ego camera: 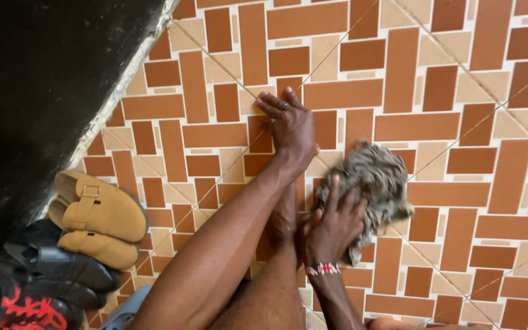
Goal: Mopping a tiled floor manually using a wet rag.
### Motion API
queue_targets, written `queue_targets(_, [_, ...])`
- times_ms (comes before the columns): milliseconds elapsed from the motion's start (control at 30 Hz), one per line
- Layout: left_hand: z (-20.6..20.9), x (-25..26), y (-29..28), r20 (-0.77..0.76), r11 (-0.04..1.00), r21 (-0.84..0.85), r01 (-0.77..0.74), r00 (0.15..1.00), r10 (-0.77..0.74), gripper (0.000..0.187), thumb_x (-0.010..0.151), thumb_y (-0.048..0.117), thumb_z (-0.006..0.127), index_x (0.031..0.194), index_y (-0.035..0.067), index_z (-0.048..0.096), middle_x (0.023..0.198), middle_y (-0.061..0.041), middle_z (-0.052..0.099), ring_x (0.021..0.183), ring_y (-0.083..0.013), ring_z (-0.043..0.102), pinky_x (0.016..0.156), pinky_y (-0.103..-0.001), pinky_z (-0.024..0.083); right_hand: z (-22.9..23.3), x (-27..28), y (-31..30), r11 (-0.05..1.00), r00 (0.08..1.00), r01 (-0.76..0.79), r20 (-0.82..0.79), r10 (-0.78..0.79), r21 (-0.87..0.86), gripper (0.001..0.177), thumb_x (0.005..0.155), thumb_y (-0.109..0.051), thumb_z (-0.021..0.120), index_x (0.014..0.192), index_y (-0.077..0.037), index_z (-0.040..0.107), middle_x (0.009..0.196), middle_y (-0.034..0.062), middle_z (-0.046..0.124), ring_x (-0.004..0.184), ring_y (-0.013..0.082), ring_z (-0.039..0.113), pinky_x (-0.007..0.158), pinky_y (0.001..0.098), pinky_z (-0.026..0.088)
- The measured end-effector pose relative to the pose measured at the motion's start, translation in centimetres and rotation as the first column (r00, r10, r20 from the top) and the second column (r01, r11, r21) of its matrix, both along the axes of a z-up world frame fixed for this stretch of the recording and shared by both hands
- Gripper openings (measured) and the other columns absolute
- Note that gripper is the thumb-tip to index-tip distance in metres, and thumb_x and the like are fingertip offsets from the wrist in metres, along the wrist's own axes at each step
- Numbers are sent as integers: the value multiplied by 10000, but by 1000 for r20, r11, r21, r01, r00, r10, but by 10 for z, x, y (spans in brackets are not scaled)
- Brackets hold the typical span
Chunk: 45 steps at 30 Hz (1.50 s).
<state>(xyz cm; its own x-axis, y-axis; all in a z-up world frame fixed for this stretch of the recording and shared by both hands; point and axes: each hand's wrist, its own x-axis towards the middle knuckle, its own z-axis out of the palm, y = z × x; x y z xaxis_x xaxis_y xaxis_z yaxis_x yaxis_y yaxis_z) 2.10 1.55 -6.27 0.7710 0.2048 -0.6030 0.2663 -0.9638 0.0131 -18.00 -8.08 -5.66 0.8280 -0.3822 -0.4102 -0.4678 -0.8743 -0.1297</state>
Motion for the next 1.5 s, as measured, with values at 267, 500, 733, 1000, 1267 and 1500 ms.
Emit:
queue_targets(267, [47, 12, -3, -11, 999, -41, -1, 1000, 1, 1394, 586, 377, 1001, 1573, -76, 127, 1500, -543, 76, 1413, -670, 146, 981, -648, 480, -13, 139, -53, 904, 850, -427, 344, 398, 10, 913, 714, -153, 809, 1551, -236, 454, 1530, 173, 421, 1447, 398, 303, 996, 695, 359])
queue_targets(500, [-28, 4, 2, 64, 997, 53, 60, 996, -63, 1156, 727, 190, 916, 1570, -46, 161, 1495, -533, 99, 1364, -704, 186, 937, -670, 486, -28, 166, -180, 995, 949, -61, 305, 80, -74, 896, 774, -51, 750, 1614, -207, 479, 1616, 226, 342, 1448, 478, 280, 1037, 813, 233])
queue_targets(733, [-27, 5, -3, 73, 996, 44, 76, 994, -79, 966, 846, 127, 797, 1563, -63, 176, 1481, -545, 102, 1344, -734, 177, 933, -678, 483, -15, 53, -138, 964, 974, 190, 157, -162, -185, 912, 763, -156, 716, 1626, -230, 434, 1561, 234, 368, 1330, 568, 357, 1068, 725, 336])
queue_targets(1000, [-12, 5, -3, 7, 997, 42, 57, 998, -58, 909, 874, 146, 729, 1572, -63, 185, 1482, -536, 87, 1352, -719, 173, 952, -675, 465, 5, 47, 8, 979, 986, 25, 157, -57, 200, 870, 679, -54, 712, 1506, -205, 489, 1497, 225, 413, 1296, 465, 383, 1085, 599, 395])
queue_targets(1267, [-48, 3, 0, 241, 987, 158, 30, 968, -68, 752, 970, 110, 688, 1559, -2, 235, 1480, -535, 111, 1329, -727, 201, 861, -701, 512, -17, 170, -73, 930, 862, -367, 381, 334, 16, 833, 747, -94, 771, 1522, -251, 511, 1461, 179, 456, 1292, 410, 421, 1011, 603, 405])
queue_targets(1500, [1, 9, -1, -26, 999, -33, 20, 999, -21, 1259, 689, 282, 948, 1579, -55, 124, 1507, -520, 54, 1389, -698, 135, 973, -665, 464, -18, 180, -178, 991, 966, 126, 231, -116, -32, 866, 741, -101, 815, 1514, -310, 486, 1541, 137, 390, 1367, 442, 362, 1075, 679, 328])
